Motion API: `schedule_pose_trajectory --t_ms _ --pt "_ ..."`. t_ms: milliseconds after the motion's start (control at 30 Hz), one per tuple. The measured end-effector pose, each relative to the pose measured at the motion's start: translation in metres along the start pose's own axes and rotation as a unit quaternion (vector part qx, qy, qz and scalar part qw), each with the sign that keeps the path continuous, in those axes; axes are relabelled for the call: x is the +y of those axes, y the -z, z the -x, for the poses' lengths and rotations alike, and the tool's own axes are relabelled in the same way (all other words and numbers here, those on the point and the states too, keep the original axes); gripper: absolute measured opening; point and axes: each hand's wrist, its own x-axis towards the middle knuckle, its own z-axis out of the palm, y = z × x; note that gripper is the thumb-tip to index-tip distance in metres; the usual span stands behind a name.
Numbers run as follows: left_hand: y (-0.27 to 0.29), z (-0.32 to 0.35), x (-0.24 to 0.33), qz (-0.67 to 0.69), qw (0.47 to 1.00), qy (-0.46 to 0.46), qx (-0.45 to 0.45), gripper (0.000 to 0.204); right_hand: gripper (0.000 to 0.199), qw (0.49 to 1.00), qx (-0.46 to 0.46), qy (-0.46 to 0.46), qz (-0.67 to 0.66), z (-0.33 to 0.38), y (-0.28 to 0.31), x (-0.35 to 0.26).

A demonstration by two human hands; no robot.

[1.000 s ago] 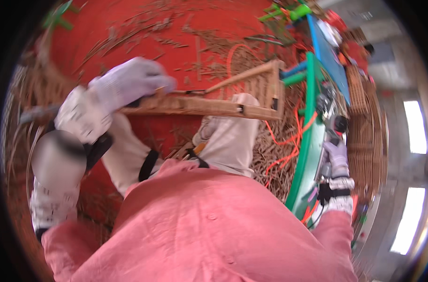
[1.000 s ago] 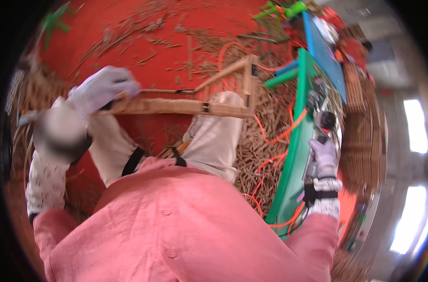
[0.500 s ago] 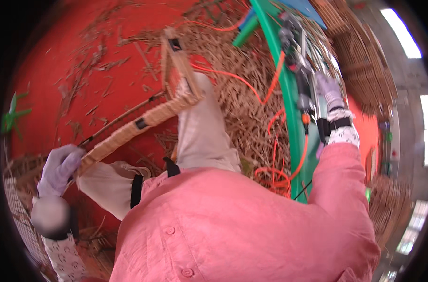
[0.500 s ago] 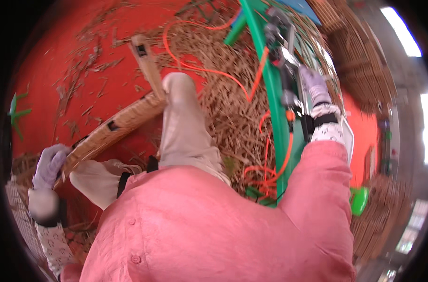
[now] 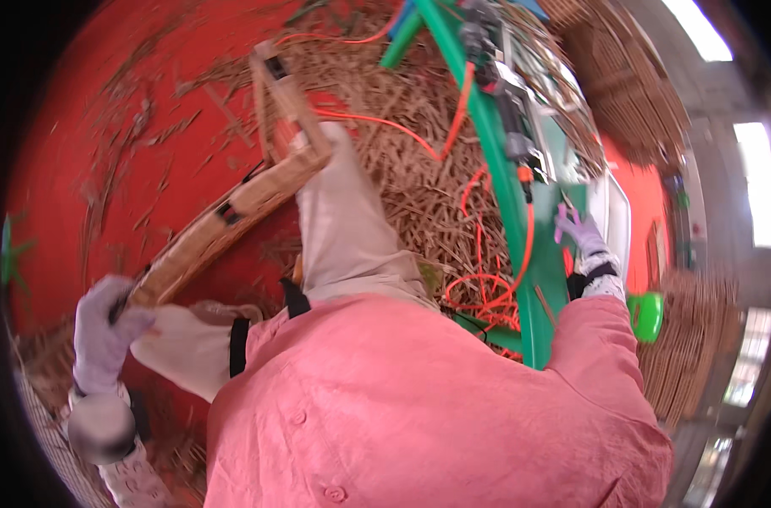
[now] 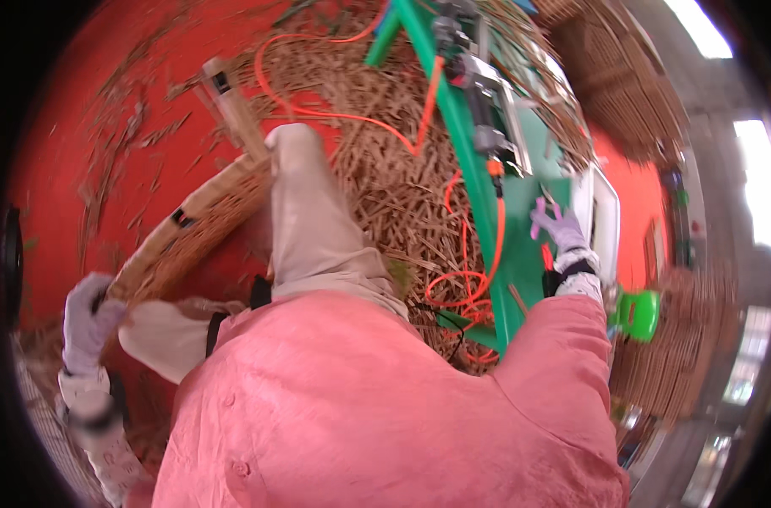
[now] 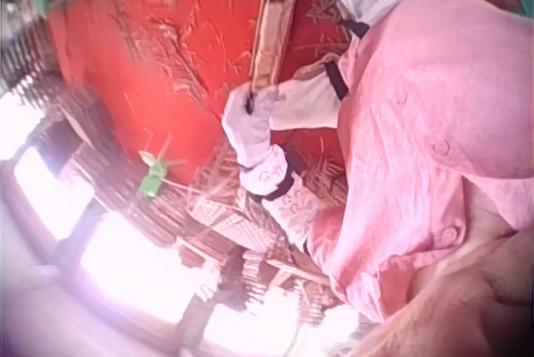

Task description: Weaving and securing bamboo strips to create or reinforce a basket structure.

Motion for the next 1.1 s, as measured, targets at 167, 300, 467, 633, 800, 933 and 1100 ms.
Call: schedule_pose_trajectory --t_ms 167,300,467,633,800,933,1100 --pt "-0.018 -0.023 0.022 -0.242 0.959 -0.115 0.094 0.047 0.027 0.985 -0.163 -0.053 -0.022 -0.004 0.018 0.034" --pt "-0.023 0.000 0.008 -0.246 0.945 -0.134 0.169 0.055 0.025 0.976 -0.098 -0.187 -0.054 -0.049 0.036 0.033" --pt "-0.002 0.017 -0.014 -0.080 0.960 -0.237 0.128 0.046 0.019 0.974 -0.018 0.195 -0.113 -0.065 0.036 -0.155" --pt "-0.004 -0.009 -0.010 -0.040 0.964 -0.232 0.124 0.021 0.056 0.852 -0.019 0.513 0.103 0.093 -0.039 -0.389" --pt "0.000 -0.010 -0.014 0.142 0.970 -0.161 0.115 0.017 0.046 0.606 -0.056 0.770 0.190 0.201 -0.120 -0.489" --pt "0.000 -0.016 -0.010 0.159 0.966 -0.172 0.113 0.016 0.045 0.581 -0.106 0.773 0.233 0.225 -0.142 -0.518" --pt "-0.003 -0.007 -0.015 0.097 0.962 -0.188 0.171 0.016 0.043 0.557 -0.127 0.781 0.250 0.228 -0.155 -0.533"
